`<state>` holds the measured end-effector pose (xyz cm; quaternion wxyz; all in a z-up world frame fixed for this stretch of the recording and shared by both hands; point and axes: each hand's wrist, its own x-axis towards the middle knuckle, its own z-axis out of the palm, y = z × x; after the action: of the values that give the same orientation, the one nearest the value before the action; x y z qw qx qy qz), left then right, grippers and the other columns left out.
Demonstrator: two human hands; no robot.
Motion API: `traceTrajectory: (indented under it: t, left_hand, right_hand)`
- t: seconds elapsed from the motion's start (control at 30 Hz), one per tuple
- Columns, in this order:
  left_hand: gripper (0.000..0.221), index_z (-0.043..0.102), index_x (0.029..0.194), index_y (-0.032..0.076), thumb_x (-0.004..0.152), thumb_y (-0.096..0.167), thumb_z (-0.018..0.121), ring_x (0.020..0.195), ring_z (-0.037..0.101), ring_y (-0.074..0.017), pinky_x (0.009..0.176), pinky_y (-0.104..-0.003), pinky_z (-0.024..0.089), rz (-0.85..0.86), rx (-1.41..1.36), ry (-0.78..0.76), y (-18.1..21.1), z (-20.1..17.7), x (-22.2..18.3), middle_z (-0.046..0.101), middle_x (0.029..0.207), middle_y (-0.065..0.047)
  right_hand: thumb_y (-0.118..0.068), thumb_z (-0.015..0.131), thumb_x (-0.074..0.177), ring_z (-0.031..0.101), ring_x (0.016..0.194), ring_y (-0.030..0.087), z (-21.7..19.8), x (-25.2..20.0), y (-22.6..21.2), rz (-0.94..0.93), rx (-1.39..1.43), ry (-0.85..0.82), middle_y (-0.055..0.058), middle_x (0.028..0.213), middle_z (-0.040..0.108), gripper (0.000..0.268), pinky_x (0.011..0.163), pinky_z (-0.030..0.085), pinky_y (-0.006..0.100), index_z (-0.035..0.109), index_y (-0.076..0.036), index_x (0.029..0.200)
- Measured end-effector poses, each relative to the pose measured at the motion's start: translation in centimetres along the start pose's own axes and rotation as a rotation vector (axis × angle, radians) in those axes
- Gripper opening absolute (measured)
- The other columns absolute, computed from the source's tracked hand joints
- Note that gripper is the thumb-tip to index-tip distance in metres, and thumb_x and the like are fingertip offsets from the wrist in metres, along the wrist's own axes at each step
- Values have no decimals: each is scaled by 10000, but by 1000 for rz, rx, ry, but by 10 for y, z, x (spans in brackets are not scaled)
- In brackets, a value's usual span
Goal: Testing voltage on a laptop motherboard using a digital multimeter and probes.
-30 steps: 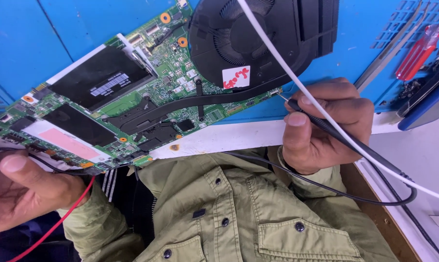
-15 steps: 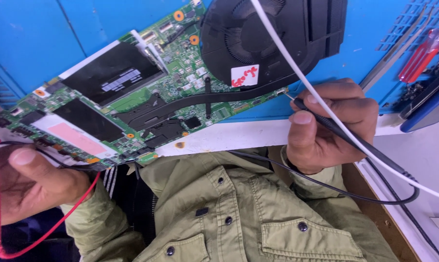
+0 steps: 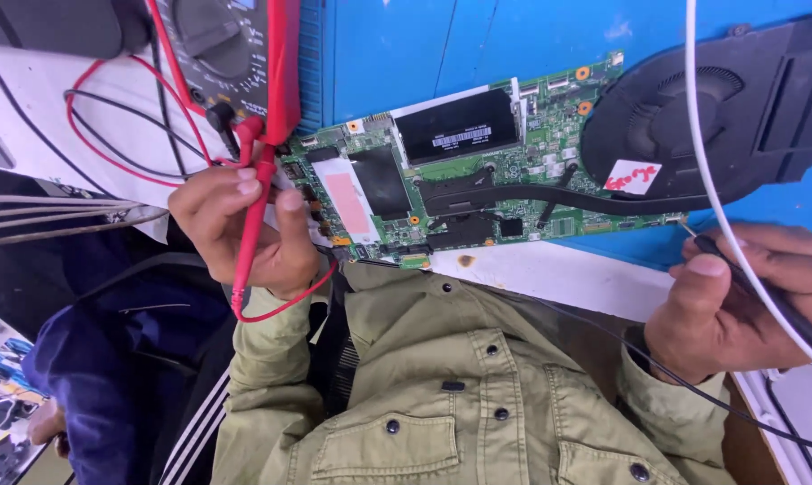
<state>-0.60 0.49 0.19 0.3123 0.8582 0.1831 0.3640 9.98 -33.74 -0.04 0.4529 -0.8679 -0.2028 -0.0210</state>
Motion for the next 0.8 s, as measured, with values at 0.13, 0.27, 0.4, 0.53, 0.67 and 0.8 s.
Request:
traceTrajectory:
  t: [0.13,0.27,0.4,0.53,0.67,0.8]
  left_hand:
    - [202,560,1023,65,944,163,719,916,566,-241,801,-363,527,-37,17,21,2,1,-1,514,992,-108]
    - [218,560,1023,64,945,160,739,913,569,-234,801,-364,529,-16,10,32,2,2,-1,520,988,-103]
    - [220,558,1040,67,969,186,729,892,568,-243,760,-375,528,-19,22,8,3,0,0,513,999,-98]
    - [237,528,1071,46,972,138,722,918,512,-276,790,-400,515,-18,-27,-11,10,5,0,450,1030,-125]
    - [266,483,1068,26,1007,185,687,982,432,-265,998,-514,523,58,-44,-21,15,17,8,395,1041,-125]
    - [279,457,1062,-25,1027,154,668,980,433,-309,824,-467,490,106,26,-89,4,8,0,409,1052,-154]
  right_hand:
    - [-209,630,1151,594,880,455,2,0,-1,35,50,24,289,907,518,401,806,511,551,503,165,1081]
    - [-256,642,1130,614,846,422,2,-2,0,86,49,34,274,948,536,390,731,530,506,516,111,1107]
    - [-275,654,1110,615,829,395,9,4,-7,129,74,66,255,934,552,370,719,524,490,529,72,1100]
    - [-270,681,1050,609,743,319,15,11,-11,154,126,194,183,824,568,330,706,483,433,551,28,994]
    - [-259,675,1036,639,694,284,15,12,-5,121,167,195,151,821,604,284,636,499,407,583,2,971]
    - [-280,673,1044,636,703,283,17,10,-4,142,196,215,128,832,597,268,633,525,414,575,-35,993]
